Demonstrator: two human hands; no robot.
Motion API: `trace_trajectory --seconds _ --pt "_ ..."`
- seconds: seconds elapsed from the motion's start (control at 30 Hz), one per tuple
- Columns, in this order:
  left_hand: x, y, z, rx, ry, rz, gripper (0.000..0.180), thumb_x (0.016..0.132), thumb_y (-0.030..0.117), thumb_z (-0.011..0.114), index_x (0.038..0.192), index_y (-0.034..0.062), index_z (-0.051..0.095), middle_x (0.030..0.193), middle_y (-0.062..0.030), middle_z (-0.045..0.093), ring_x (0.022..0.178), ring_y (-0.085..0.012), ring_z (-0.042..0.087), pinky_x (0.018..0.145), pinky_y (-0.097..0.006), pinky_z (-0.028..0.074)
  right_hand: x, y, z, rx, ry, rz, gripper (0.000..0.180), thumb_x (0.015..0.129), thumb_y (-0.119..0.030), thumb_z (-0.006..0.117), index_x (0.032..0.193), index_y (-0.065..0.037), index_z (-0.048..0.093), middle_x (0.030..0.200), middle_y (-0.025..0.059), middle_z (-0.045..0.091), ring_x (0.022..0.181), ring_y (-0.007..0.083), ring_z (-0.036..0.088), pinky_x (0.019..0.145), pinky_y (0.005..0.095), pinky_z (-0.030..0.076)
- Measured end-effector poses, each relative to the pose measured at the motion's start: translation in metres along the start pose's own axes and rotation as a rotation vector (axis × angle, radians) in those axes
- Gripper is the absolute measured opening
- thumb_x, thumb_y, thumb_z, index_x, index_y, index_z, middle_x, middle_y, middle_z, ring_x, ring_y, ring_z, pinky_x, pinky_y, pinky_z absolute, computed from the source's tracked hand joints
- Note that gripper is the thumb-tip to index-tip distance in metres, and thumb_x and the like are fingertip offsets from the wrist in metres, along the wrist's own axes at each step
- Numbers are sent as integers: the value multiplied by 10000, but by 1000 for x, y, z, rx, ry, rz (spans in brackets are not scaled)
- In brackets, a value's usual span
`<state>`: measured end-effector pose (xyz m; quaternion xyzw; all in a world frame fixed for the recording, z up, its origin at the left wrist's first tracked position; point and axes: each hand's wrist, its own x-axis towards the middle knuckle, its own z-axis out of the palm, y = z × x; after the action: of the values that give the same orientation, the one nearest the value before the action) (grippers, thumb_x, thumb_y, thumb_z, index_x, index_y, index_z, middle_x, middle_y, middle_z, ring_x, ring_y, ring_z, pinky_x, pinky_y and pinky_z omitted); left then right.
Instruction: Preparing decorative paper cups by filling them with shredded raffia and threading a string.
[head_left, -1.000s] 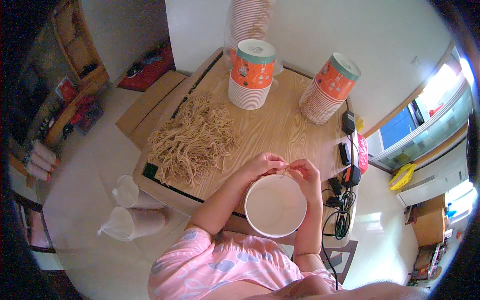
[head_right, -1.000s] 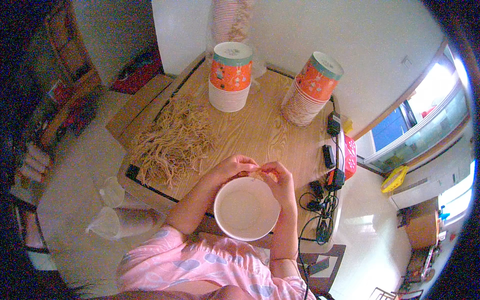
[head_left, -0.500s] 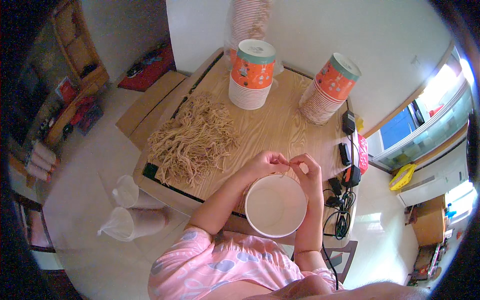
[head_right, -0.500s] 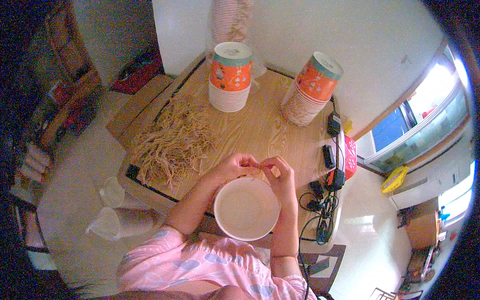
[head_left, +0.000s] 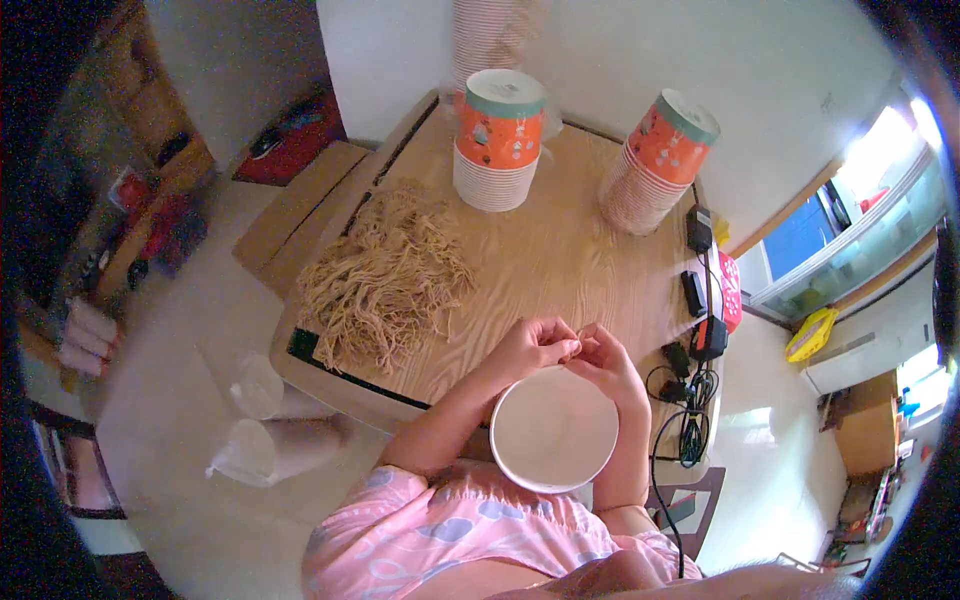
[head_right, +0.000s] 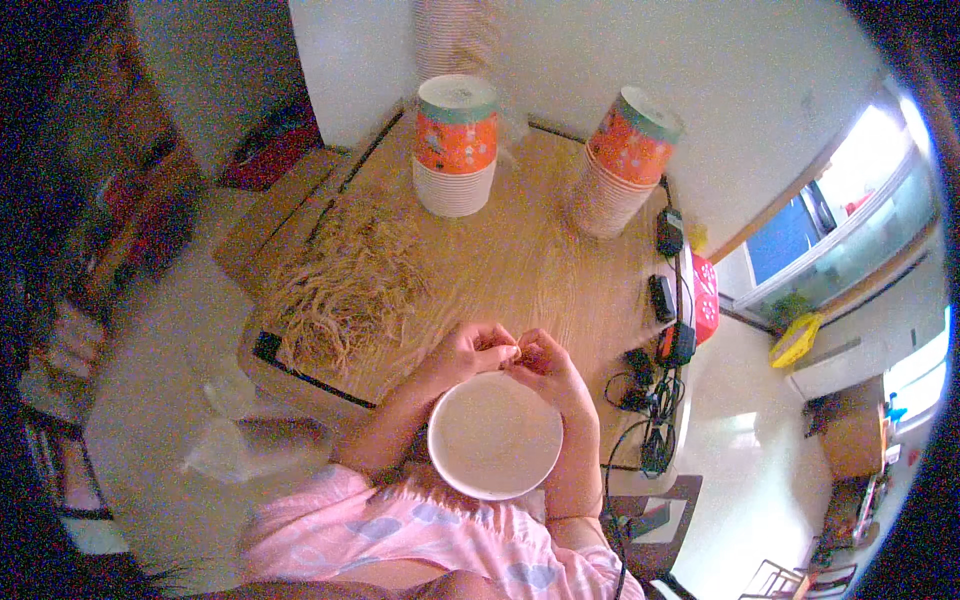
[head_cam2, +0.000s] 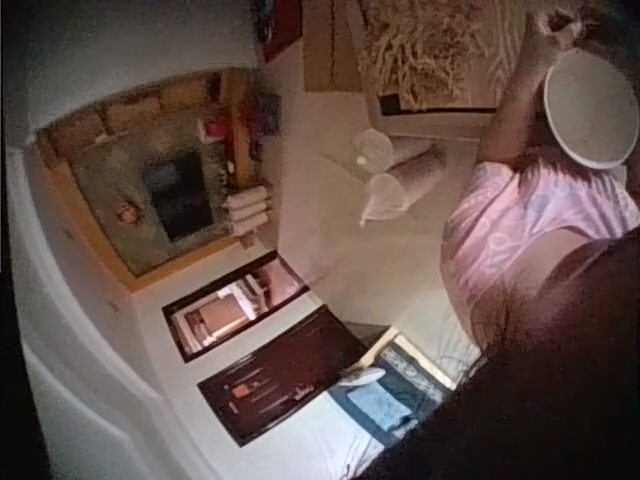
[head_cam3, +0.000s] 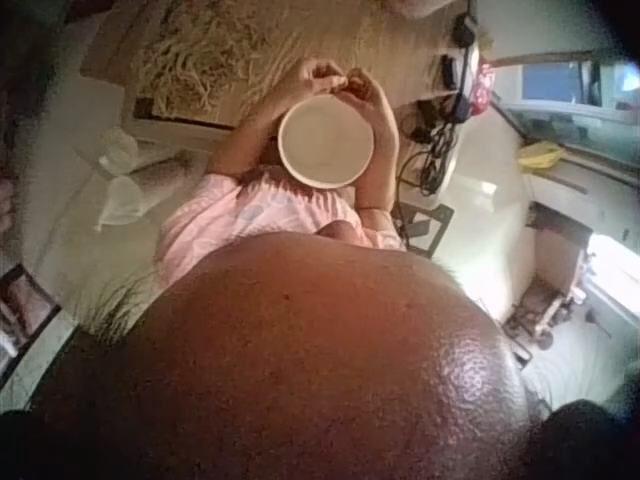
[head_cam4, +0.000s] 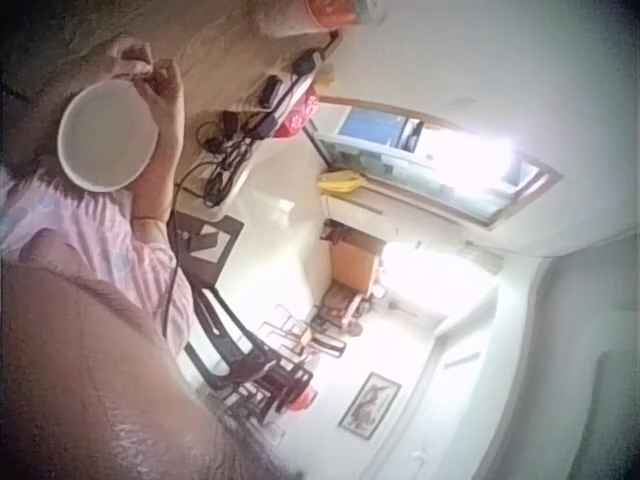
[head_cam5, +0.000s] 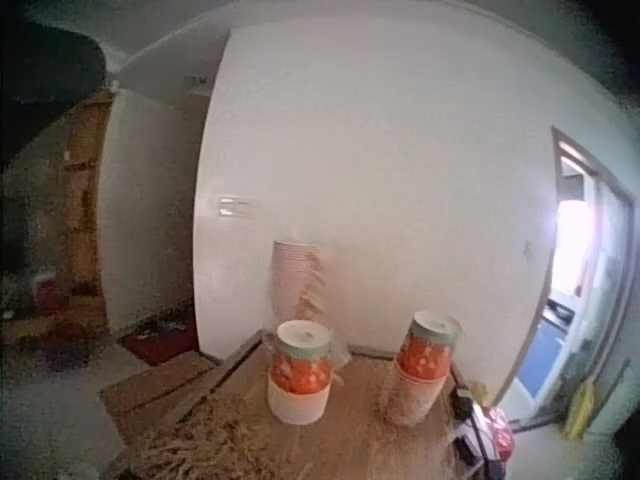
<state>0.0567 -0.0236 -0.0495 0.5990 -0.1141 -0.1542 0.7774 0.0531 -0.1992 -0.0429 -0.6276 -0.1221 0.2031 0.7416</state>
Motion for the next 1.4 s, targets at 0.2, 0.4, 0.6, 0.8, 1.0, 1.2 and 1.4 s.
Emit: trace_trajectory --seconds 0.2,0.4,0.6,0.8,1.0,1.2,1.4 --pt "-23 3 10 -1 -41 -60 91 812 110 601 876 46 610 783 9 609 737 -75 570 680 -240 470 -26 -4 8 -238 78 -7 194 753 -81 696 876 -58 548 758 -26 519 703 71 480 600 213 404" --pt "-33 -2 13 1 -46 -42 90 813 90 591 885 42 615 804 3 618 748 -73 577 700 -230 474 -45 -12 21 -396 117 -31 155 760 -125 691 832 -46 578 739 -14 549 685 81 476 593 235 407" --pt "-39 -1 21 45 -10 -29 92 823 59 580 896 21 622 803 -2 620 725 -55 569 669 -207 469 -52 -14 18 -522 152 -41 124 777 -103 649 864 -27 605 711 13 590 662 96 508 600 257 434" --pt "-36 -3 20 64 12 -7 85 834 41 569 895 5 617 758 9 604 675 -25 543 609 -182 455 -49 -23 17 -490 133 -35 54 790 -54 599 821 -12 584 664 -23 515 632 61 454 566 217 378" --pt "-36 -4 17 114 41 -49 69 826 67 586 885 34 603 761 6 603 699 -63 557 641 -212 455 -44 -29 15 -545 105 28 109 796 -118 615 855 -31 586 683 33 573 642 97 515 583 261 434" --pt "-31 -4 22 95 132 -5 65 839 55 574 888 24 603 733 28 584 654 -17 524 584 -177 431 -43 -18 20 -556 231 -180 108 775 -82 609 861 -30 568 694 60 576 624 143 540 581 285 454" --pt "-31 -3 20 134 155 6 59 833 50 581 879 19 600 765 10 607 684 -38 555 622 -189 457 -46 -19 24 -553 245 -99 106 779 -63 607 868 -27 562 711 55 575 620 132 516 593 282 452"
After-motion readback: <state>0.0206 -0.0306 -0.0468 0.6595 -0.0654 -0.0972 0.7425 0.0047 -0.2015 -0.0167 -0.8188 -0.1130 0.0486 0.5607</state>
